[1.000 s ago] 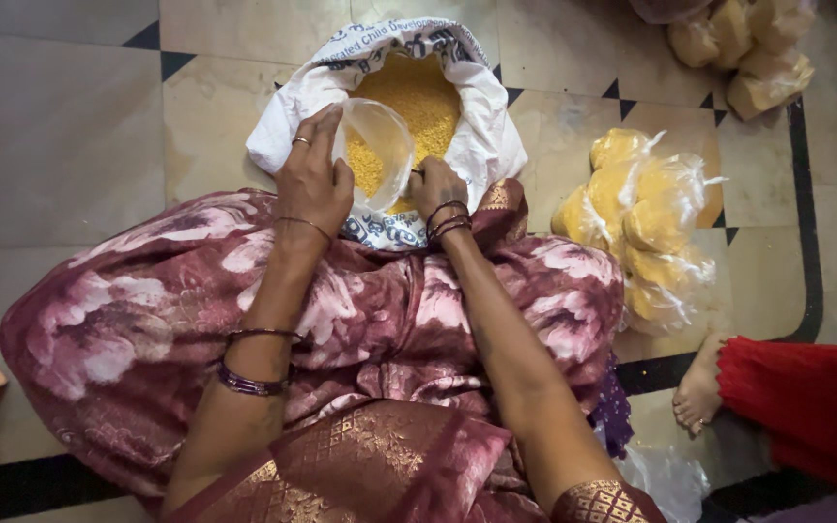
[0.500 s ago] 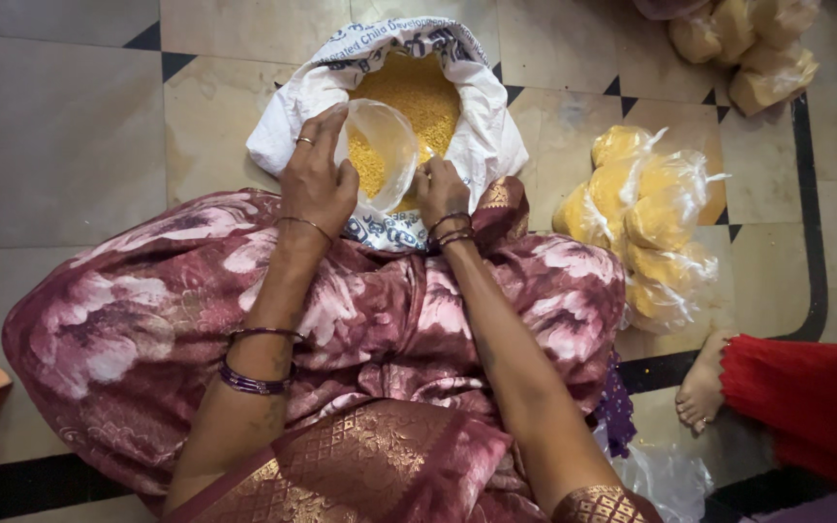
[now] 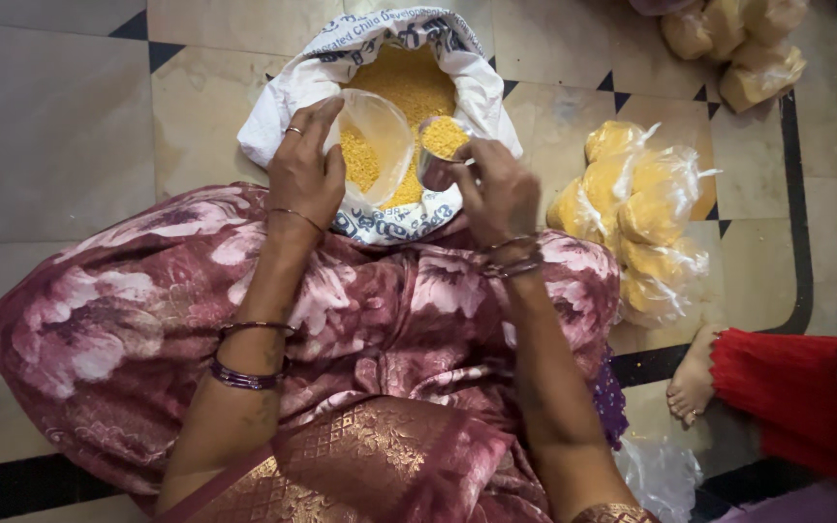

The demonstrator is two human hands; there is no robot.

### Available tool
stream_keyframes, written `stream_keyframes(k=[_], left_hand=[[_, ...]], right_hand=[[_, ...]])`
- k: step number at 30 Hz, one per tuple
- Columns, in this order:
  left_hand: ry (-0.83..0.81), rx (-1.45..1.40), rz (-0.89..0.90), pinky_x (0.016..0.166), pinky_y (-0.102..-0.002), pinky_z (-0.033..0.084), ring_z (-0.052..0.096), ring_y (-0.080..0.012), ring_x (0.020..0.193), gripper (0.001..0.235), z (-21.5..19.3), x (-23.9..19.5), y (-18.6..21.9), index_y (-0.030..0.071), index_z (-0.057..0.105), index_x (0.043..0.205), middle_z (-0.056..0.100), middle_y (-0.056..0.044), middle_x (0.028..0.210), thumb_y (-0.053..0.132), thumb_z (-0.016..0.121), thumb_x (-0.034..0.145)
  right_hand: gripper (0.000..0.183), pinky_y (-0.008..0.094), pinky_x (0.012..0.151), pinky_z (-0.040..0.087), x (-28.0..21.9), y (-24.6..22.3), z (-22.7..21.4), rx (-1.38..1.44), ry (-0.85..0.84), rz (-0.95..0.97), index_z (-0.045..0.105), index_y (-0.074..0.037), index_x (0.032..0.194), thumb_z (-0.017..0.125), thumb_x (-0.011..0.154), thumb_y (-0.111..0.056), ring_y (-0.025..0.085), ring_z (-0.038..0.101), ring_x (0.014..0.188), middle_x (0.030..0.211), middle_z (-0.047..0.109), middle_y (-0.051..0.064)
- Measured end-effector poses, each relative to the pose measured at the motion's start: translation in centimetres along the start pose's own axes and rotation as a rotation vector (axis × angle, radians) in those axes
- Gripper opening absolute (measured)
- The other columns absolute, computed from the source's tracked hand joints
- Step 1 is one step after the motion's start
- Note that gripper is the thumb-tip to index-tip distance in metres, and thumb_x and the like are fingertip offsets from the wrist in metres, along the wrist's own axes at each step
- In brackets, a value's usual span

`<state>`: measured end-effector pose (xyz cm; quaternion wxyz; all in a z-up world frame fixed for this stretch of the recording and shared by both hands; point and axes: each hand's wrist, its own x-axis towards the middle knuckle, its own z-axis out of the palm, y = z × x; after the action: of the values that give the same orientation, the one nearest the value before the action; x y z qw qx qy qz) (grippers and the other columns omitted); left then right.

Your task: The person scoops yellow grains from a large white sack into a small plastic bag using a metal cup. They then tie the filled bag and place it on a pile of similar packages. The process is repeated multiple times.

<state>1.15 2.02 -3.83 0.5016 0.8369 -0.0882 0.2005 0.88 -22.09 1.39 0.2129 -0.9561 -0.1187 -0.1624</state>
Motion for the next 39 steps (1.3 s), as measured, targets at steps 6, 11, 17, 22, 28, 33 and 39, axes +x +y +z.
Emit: stream_keyframes(k=[6, 11, 17, 22, 28, 33, 39], left_hand=[[-0.027, -0.008, -0.007, 0.103, -0.043, 0.052, 0.064, -0.0373, 0.121, 0.056, 0.0, -0.1, 0.2, 0.005, 0.056, 0.144, 0.061, -0.020, 0.136, -0.009, 0.055, 0.090], [-0.030, -0.002, 0.022, 0.105, -0.044, 0.051, 0.062, -0.0386, 0.123, 0.057, 0.1, 0.0, -0.1, 0.005, 0.056, 0.144, 0.061, -0.020, 0.137, -0.009, 0.056, 0.089], [-0.064, 0.014, 0.002, 0.104, -0.045, 0.050, 0.061, -0.0401, 0.123, 0.059, -0.1, 0.1, -0.3, 0.005, 0.054, 0.144, 0.060, -0.021, 0.137, -0.010, 0.057, 0.087], [-0.048, 0.026, 0.019, 0.105, -0.045, 0.049, 0.061, -0.0406, 0.123, 0.060, 0.2, 0.0, -0.4, 0.005, 0.054, 0.144, 0.059, -0.021, 0.138, -0.010, 0.057, 0.086], [-0.040, 0.021, 0.015, 0.107, -0.045, 0.050, 0.061, -0.0399, 0.126, 0.057, 0.3, -0.1, -0.4, 0.004, 0.054, 0.144, 0.059, -0.021, 0.138, -0.010, 0.056, 0.088], [-0.042, 0.019, 0.006, 0.107, -0.044, 0.050, 0.061, -0.0396, 0.125, 0.057, 0.3, -0.1, -0.6, 0.002, 0.054, 0.144, 0.060, -0.021, 0.138, -0.009, 0.057, 0.089], [-0.027, 0.031, -0.001, 0.107, -0.044, 0.050, 0.061, -0.0396, 0.126, 0.057, 0.4, -0.1, -0.7, 0.001, 0.053, 0.145, 0.060, -0.022, 0.138, -0.009, 0.055, 0.088]], right_hand=[[0.020, 0.033, 0.054, 0.053, 2.1, -3.1, -4.9, 0.023, -0.201, -0.019, 0.073, -0.013, 0.100, 0.066, 0.101, -0.032, 0.016, 0.069, 0.061, 0.079, 0.075, 0.005], [0.035, 0.028, 0.056, 0.054, 4.0, -2.5, -0.3, 0.281, -0.466, 0.042, 0.072, -0.013, 0.099, 0.050, 0.107, -0.040, 0.011, 0.070, 0.064, 0.079, 0.076, 0.004], [0.045, 0.026, 0.047, 0.051, 5.1, -0.3, 6.4, 0.567, -0.595, 0.343, 0.070, -0.010, 0.093, 0.049, 0.103, -0.048, 0.012, 0.066, 0.054, 0.069, 0.068, 0.002], [0.056, 0.026, 0.045, 0.044, 5.6, 2.6, 8.4, 0.896, -0.660, 0.453, 0.068, -0.003, 0.092, 0.048, 0.108, -0.053, 0.013, 0.058, 0.051, 0.067, 0.061, 0.004], [0.067, 0.021, 0.047, 0.052, 6.9, 3.2, 5.4, 0.720, -0.640, 0.361, 0.073, -0.009, 0.108, 0.046, 0.096, -0.069, 0.007, 0.067, 0.058, 0.077, 0.070, 0.002], [0.067, 0.024, 0.049, 0.057, 7.8, 5.2, 3.8, 0.730, -0.387, 0.344, 0.071, -0.005, 0.110, 0.058, 0.092, -0.068, 0.011, 0.068, 0.061, 0.088, 0.074, 0.004], [0.046, 0.030, 0.061, 0.060, 6.8, 11.6, 12.4, 0.258, -0.351, 0.567, 0.074, -0.010, 0.100, 0.066, 0.091, -0.055, 0.016, 0.078, 0.068, 0.089, 0.079, 0.008]])
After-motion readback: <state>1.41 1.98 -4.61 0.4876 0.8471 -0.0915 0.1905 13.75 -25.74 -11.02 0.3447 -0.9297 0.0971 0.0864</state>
